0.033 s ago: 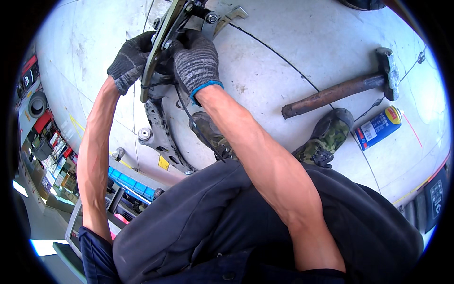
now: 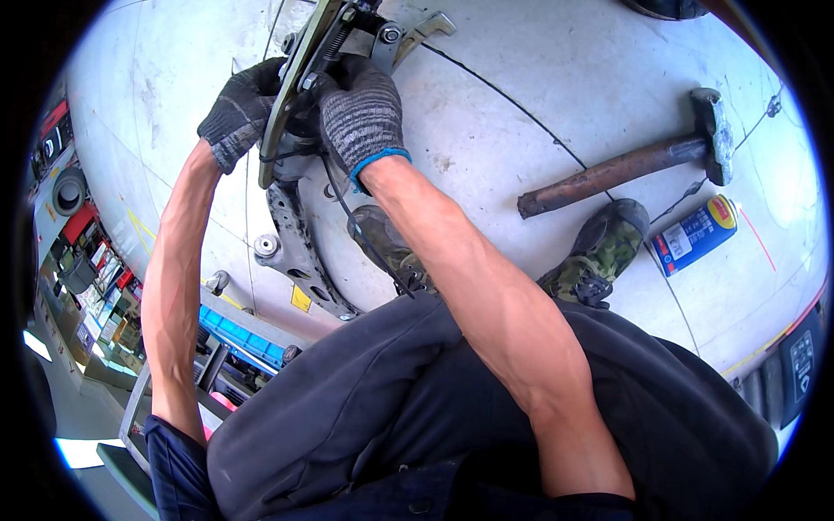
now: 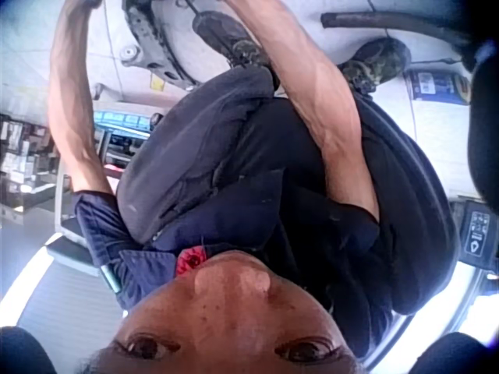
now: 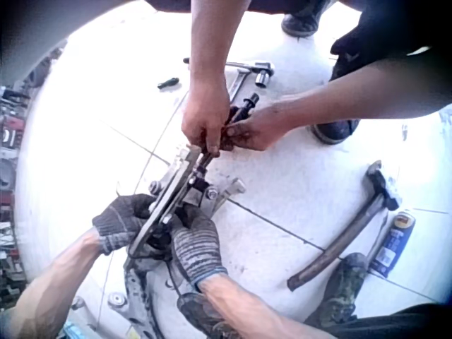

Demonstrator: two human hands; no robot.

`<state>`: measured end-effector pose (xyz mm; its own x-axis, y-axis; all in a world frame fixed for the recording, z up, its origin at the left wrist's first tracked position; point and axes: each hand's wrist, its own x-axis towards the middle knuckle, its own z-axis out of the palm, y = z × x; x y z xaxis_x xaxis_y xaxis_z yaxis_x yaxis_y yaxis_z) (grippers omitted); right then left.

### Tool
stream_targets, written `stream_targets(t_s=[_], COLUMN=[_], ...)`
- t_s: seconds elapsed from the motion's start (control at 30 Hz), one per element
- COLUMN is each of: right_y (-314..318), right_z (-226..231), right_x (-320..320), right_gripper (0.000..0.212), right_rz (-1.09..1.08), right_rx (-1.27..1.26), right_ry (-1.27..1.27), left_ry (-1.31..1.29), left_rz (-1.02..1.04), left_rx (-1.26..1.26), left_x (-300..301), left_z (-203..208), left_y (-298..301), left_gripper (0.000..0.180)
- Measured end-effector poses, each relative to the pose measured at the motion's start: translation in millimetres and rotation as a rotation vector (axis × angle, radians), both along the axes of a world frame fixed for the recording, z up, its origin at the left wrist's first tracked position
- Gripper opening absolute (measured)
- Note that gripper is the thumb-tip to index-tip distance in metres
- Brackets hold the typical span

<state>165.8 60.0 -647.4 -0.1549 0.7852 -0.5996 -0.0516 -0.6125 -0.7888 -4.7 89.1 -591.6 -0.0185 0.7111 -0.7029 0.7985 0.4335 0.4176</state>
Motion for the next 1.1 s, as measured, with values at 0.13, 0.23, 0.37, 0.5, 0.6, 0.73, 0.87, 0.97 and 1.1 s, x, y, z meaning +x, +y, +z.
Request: stream_targets(t_s=[0.13,0.23,0.37,0.5,0.6,0.73,0.87,0.97,1.1], right_y=[-3,-3,-2,-8,0,2,-1,0,0], right_z=[-3,-6,-8,-5,-4,3,4,7,7], right_x=[-4,-4,-1,-9,0,-1,0,3,2], right_gripper=[0.035,0.034,0.034,0.035,0.037,0.038,0.038,0.035,0.033], right_rz=[-0.041,-0.069,-0.072,-0.024,-0.017,0.008,0.015,0.039,0.024], right_rx=[-0.025,-0.023,0.002,-0.018,-0.001,-0.025,-0.015,-0.016,-0.006], right_ry=[0.056,0.081,0.066,0.052,0.007,-0.005,-0.011,-0.042,-0.063], left_ry=[0.011,0.034,0.0,0.035,0.021,-0.08,-0.064,-0.034,-0.041], left_rz=[-0.014,-0.031,-0.016,0.008,-0.019,-0.013,-0.078,-0.089,-0.074], left_rx=[-0.004,0.013,-0.004,-0.045,-0.054,-0.116,-0.156,-0.15,-0.118], left_x=[0,5,10,-4,0,-1,1,3,3], left_z=[2,7,7,6,1,7,13,15,14], left_y=[-1,1,4,-5,5,11,13,12,10], left_gripper=[0.063,0.061,0.058,0.058,0.058,0.058,0.059,0.06,0.06])
